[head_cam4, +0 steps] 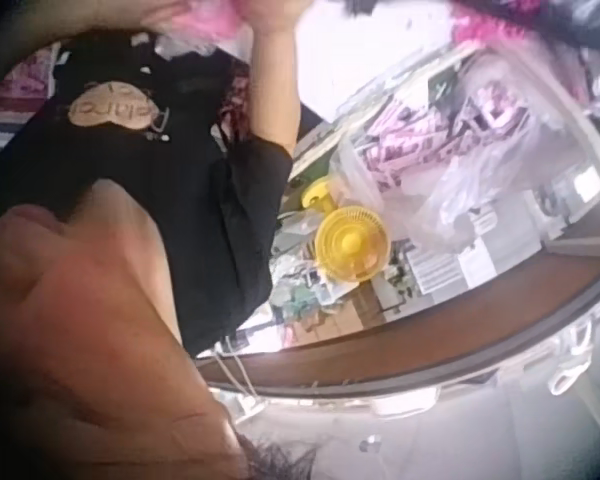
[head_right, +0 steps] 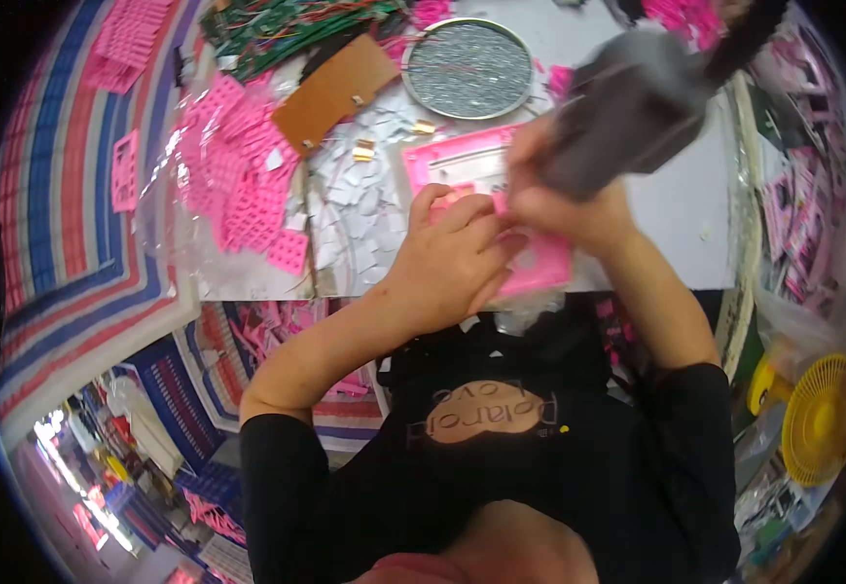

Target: Assembling small electronic toy components into plastic frames using hand tools.

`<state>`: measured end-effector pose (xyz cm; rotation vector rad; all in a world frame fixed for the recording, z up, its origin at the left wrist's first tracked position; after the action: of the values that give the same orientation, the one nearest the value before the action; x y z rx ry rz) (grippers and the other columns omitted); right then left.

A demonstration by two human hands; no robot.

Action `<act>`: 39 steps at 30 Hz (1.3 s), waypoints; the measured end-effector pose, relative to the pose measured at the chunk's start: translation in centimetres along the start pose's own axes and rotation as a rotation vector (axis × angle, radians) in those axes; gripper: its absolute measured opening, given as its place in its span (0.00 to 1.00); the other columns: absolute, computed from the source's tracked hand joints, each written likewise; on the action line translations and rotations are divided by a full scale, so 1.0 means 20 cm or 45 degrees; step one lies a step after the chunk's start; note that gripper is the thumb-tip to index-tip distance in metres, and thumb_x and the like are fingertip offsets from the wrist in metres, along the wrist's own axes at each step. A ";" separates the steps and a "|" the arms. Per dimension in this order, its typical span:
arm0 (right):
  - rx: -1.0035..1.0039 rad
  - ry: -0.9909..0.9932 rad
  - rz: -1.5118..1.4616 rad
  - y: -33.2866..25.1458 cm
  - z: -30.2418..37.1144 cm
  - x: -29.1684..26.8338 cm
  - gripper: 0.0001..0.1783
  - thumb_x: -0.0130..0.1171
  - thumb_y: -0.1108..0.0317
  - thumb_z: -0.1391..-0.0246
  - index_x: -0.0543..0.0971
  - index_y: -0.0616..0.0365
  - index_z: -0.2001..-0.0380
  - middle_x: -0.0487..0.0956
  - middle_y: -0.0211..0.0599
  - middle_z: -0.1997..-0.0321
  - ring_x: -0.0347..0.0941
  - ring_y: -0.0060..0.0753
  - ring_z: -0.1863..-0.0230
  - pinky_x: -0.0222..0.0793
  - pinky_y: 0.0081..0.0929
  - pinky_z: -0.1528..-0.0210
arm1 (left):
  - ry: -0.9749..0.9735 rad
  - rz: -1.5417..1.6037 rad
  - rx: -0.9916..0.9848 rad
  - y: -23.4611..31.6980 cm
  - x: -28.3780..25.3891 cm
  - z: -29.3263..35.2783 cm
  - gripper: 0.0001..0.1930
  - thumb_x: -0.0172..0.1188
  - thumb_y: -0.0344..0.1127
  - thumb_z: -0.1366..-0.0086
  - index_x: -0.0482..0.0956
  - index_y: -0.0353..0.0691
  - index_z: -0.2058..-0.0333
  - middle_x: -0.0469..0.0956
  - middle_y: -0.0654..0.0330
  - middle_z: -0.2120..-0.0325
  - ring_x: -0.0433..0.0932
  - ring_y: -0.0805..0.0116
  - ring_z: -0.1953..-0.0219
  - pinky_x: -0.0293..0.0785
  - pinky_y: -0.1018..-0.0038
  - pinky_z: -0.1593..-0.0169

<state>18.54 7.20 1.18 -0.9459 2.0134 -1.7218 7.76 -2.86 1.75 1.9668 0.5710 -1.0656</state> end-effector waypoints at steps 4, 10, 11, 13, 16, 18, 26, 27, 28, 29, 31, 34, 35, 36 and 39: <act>-0.275 0.073 -0.158 -0.29 -0.06 -0.17 0.24 0.64 0.58 0.39 0.69 0.55 0.46 0.64 0.22 0.79 0.61 0.22 0.78 0.57 0.24 0.74 | 0.489 -0.020 -0.268 -0.37 -0.36 0.22 0.11 0.69 0.29 0.45 0.82 0.41 0.62 0.81 0.54 0.60 0.78 0.53 0.56 0.72 0.62 0.51; -0.307 0.122 -0.103 -0.38 -0.20 -0.30 0.21 0.55 0.65 0.34 0.71 0.60 0.41 0.62 0.24 0.76 0.56 0.20 0.77 0.52 0.23 0.71 | 0.231 -0.704 -0.828 -0.89 -0.67 0.43 0.13 0.70 0.38 0.44 0.83 0.43 0.61 0.80 0.58 0.63 0.76 0.55 0.53 0.68 0.54 0.46; -0.298 0.173 -0.064 -0.36 -0.20 -0.32 0.21 0.55 0.66 0.35 0.72 0.61 0.41 0.62 0.24 0.76 0.56 0.20 0.77 0.52 0.23 0.71 | 0.163 -0.665 -0.866 -0.94 -0.64 0.44 0.14 0.70 0.39 0.44 0.83 0.43 0.61 0.80 0.58 0.63 0.76 0.55 0.52 0.67 0.54 0.46; -0.290 0.197 -0.078 -0.33 -0.20 -0.33 0.21 0.57 0.69 0.36 0.72 0.62 0.42 0.63 0.25 0.75 0.56 0.20 0.77 0.52 0.22 0.72 | 0.226 -0.675 -0.830 -0.94 -0.64 0.47 0.14 0.69 0.39 0.45 0.82 0.41 0.61 0.81 0.58 0.63 0.77 0.54 0.54 0.69 0.56 0.47; -0.232 0.238 -0.007 -0.32 -0.20 -0.35 0.22 0.59 0.70 0.37 0.71 0.62 0.41 0.66 0.26 0.74 0.59 0.21 0.75 0.55 0.23 0.69 | 0.333 -0.711 -0.800 -0.93 -0.67 0.50 0.13 0.68 0.36 0.44 0.81 0.38 0.61 0.81 0.57 0.64 0.78 0.54 0.58 0.71 0.59 0.50; -0.157 0.274 0.108 -0.36 -0.19 -0.37 0.23 0.59 0.69 0.36 0.70 0.61 0.40 0.66 0.25 0.72 0.62 0.22 0.72 0.60 0.24 0.63 | 0.483 -0.732 -0.708 -0.88 -0.72 0.47 0.12 0.67 0.32 0.42 0.80 0.37 0.60 0.80 0.58 0.65 0.79 0.59 0.60 0.73 0.64 0.53; -0.459 0.229 0.940 -0.38 0.01 0.02 0.44 0.72 0.75 0.53 0.64 0.63 0.33 0.73 0.48 0.37 0.71 0.38 0.42 0.70 0.33 0.42 | 1.129 1.344 -0.809 -0.55 -0.51 0.49 0.18 0.58 0.20 0.33 0.67 0.34 0.46 0.77 0.51 0.53 0.80 0.69 0.54 0.80 0.75 0.57; -0.187 0.037 0.552 -0.29 -0.08 0.17 0.45 0.75 0.67 0.54 0.66 0.59 0.34 0.74 0.42 0.40 0.72 0.35 0.44 0.71 0.31 0.47 | 1.059 1.593 -0.721 -0.46 -0.45 0.42 0.17 0.57 0.19 0.33 0.67 0.34 0.47 0.77 0.50 0.52 0.80 0.67 0.53 0.82 0.72 0.56; 0.028 -0.044 0.325 -0.19 -0.11 0.30 0.44 0.77 0.65 0.55 0.67 0.57 0.35 0.75 0.38 0.43 0.72 0.32 0.44 0.72 0.31 0.48 | 1.086 1.684 -0.761 -0.41 -0.39 0.42 0.17 0.57 0.19 0.33 0.67 0.34 0.48 0.77 0.49 0.52 0.81 0.66 0.53 0.83 0.70 0.55; 0.153 -0.095 0.317 -0.09 -0.11 0.36 0.42 0.77 0.65 0.55 0.69 0.57 0.37 0.76 0.34 0.46 0.72 0.29 0.47 0.72 0.30 0.50 | 1.103 1.786 -0.796 -0.38 -0.32 0.40 0.16 0.57 0.19 0.33 0.67 0.34 0.49 0.77 0.49 0.51 0.81 0.65 0.52 0.84 0.68 0.53; 0.479 -0.117 0.039 0.02 -0.08 0.44 0.36 0.72 0.75 0.56 0.72 0.58 0.41 0.75 0.33 0.49 0.74 0.31 0.52 0.71 0.30 0.52 | 1.116 1.856 -0.844 -0.29 -0.22 0.38 0.15 0.57 0.18 0.33 0.67 0.35 0.50 0.77 0.48 0.51 0.81 0.63 0.51 0.84 0.66 0.51; -0.234 -0.134 0.418 -0.08 -0.06 0.45 0.18 0.69 0.74 0.51 0.81 0.58 0.55 0.78 0.35 0.56 0.76 0.34 0.58 0.73 0.28 0.56 | 0.984 1.552 -0.921 -0.22 -0.10 0.47 0.14 0.61 0.19 0.35 0.70 0.35 0.52 0.77 0.49 0.48 0.81 0.60 0.50 0.81 0.67 0.47; -0.317 -0.183 0.493 -0.13 -0.06 0.44 0.16 0.68 0.75 0.51 0.81 0.58 0.57 0.78 0.36 0.58 0.76 0.36 0.59 0.73 0.29 0.57 | 0.831 1.363 -0.928 -0.19 -0.10 0.47 0.14 0.62 0.19 0.37 0.72 0.35 0.53 0.77 0.50 0.48 0.80 0.61 0.50 0.80 0.68 0.47; -0.401 -0.230 0.572 -0.23 -0.05 0.41 0.14 0.67 0.76 0.51 0.81 0.58 0.59 0.78 0.36 0.59 0.76 0.38 0.60 0.73 0.30 0.58 | 0.677 1.178 -0.922 -0.17 -0.12 0.46 0.14 0.63 0.20 0.38 0.74 0.35 0.54 0.77 0.51 0.48 0.80 0.61 0.50 0.79 0.68 0.47; -0.384 -0.466 0.891 -0.38 -0.04 0.36 0.12 0.65 0.76 0.51 0.81 0.58 0.62 0.78 0.38 0.63 0.77 0.42 0.62 0.74 0.33 0.60 | 0.435 0.790 -0.871 -0.21 -0.15 0.56 0.14 0.59 0.18 0.37 0.77 0.33 0.53 0.74 0.51 0.47 0.76 0.66 0.46 0.74 0.70 0.42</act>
<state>14.90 2.72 9.89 -0.4833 2.0345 -0.8302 -2.14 -9.75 -1.21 1.5372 0.3836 -0.1104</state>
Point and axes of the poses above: each hand's wrist, its own z-axis away from the middle knuckle, its own x-axis out of the palm, y = z × x, the point moved 8 cm from there along -z, towards the middle knuckle
